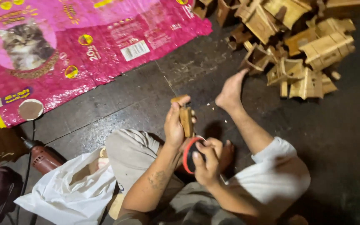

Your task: The person sits on the floor and sands small wooden pieces using a handheld sanding disc. They handle the pieces one at a time, rubbing the sanding disc against the surfaces and edges, then placing the finished pieces on the floor.

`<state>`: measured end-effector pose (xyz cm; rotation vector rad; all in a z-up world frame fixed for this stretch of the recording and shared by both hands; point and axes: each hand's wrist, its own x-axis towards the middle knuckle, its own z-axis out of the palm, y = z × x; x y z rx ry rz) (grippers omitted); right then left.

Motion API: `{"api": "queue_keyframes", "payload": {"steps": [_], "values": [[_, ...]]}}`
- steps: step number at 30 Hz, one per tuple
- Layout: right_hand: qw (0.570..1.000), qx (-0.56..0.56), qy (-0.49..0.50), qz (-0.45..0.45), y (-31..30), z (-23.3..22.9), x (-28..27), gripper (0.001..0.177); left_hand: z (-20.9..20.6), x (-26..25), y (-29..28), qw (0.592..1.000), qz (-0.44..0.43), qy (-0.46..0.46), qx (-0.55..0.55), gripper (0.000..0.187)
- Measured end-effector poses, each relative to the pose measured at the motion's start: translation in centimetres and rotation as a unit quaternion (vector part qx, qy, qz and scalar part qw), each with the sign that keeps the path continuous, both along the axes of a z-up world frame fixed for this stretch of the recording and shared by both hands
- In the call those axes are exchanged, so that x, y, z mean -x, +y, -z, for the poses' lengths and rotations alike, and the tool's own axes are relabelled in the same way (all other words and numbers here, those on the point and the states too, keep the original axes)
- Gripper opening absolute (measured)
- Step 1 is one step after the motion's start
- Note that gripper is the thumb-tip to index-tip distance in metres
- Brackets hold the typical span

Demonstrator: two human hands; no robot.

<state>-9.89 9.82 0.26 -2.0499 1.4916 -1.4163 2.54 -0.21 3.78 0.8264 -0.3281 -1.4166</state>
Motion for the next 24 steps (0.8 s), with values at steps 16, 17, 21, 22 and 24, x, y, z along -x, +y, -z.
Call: {"api": "queue_keyframes", "payload": {"steps": [16, 17, 21, 22, 24], "values": [[0.994, 0.074, -0.078, -0.002, -4.1, -3.9, 0.5, 0.029, 0.5, 2.0, 3.1, 0.968, -0.021, -0.234, 0.094, 0.054], [0.996, 0.038, -0.085, 0.003, -2.5, -2.3, 0.3, 0.029, 0.5, 1.4, 2.6, 0.966, -0.030, -0.239, 0.096, 0.050], [0.994, 0.084, -0.007, 0.070, -5.9, -1.4, 1.4, 0.026, 1.1, 3.5, 3.6, 0.988, 0.046, -0.130, 0.072, 0.043], [0.994, 0.075, -0.006, 0.079, -8.6, -1.2, 1.9, 0.026, 3.0, 3.8, 3.9, 0.988, 0.056, -0.129, 0.064, 0.043], [0.982, 0.091, -0.152, 0.071, -15.5, -1.4, 3.0, 0.013, 6.5, 4.3, 3.4, 0.973, 0.166, 0.155, -0.038, 0.052]]}}
